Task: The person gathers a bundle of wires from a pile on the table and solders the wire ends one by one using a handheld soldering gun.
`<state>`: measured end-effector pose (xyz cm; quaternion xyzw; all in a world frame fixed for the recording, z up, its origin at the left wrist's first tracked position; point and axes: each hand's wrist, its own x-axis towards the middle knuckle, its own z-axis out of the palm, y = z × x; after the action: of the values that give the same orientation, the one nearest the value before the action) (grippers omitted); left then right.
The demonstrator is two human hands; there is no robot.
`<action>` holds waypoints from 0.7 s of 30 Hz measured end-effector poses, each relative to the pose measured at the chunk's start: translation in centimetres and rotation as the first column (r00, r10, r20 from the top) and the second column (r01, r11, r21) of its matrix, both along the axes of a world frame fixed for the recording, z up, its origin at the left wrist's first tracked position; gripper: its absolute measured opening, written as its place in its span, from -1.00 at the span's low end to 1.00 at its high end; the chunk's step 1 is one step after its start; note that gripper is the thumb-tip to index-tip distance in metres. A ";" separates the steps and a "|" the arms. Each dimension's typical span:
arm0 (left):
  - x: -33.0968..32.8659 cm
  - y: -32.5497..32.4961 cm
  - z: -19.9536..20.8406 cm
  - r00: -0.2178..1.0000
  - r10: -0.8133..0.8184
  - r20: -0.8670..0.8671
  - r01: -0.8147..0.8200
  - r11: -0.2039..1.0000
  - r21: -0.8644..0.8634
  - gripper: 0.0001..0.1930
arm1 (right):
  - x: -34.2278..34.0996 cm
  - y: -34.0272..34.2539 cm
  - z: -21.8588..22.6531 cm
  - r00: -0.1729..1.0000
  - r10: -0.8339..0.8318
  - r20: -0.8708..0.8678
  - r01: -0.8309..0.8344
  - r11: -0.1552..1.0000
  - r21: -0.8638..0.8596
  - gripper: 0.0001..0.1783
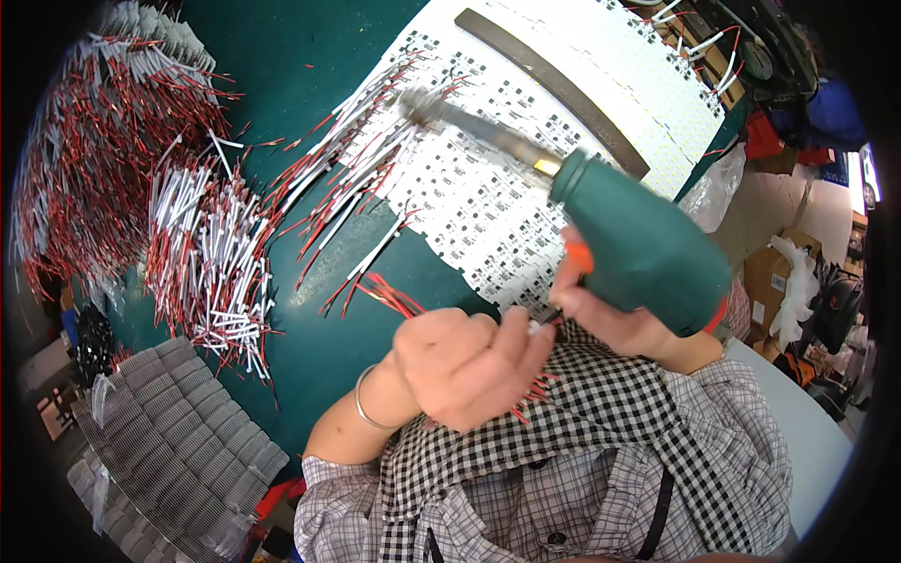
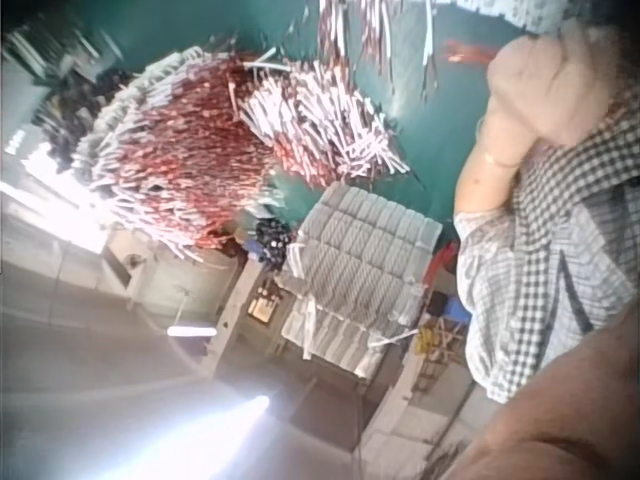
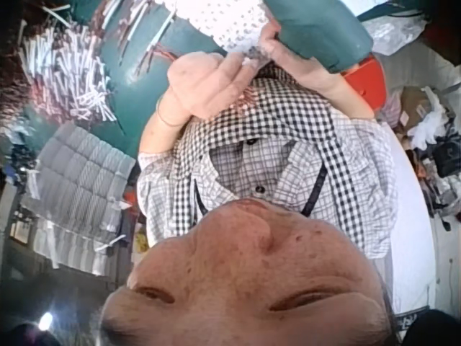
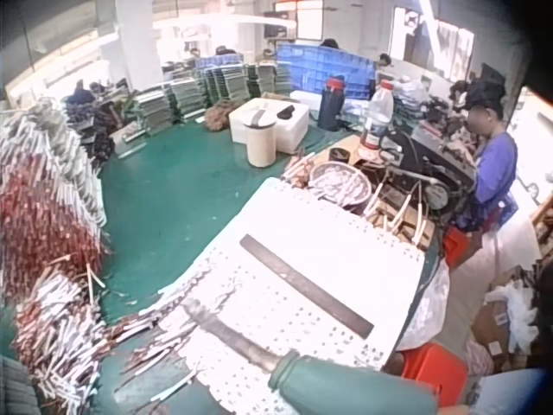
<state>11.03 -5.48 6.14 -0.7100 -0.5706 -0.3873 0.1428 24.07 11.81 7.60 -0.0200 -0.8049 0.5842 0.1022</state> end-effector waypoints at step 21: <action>-7.2 -0.4 -5.5 0.874 0.464 0.142 -0.393 0.849 -0.353 -0.51 | 1.8 0.8 -2.2 0.964 -0.105 0.244 0.215 0.846 -0.487 -0.60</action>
<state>3.87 -5.91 0.61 -0.5292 -0.7817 -0.3266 0.0470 25.84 12.65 5.37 -0.1746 -0.6235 0.7599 0.0572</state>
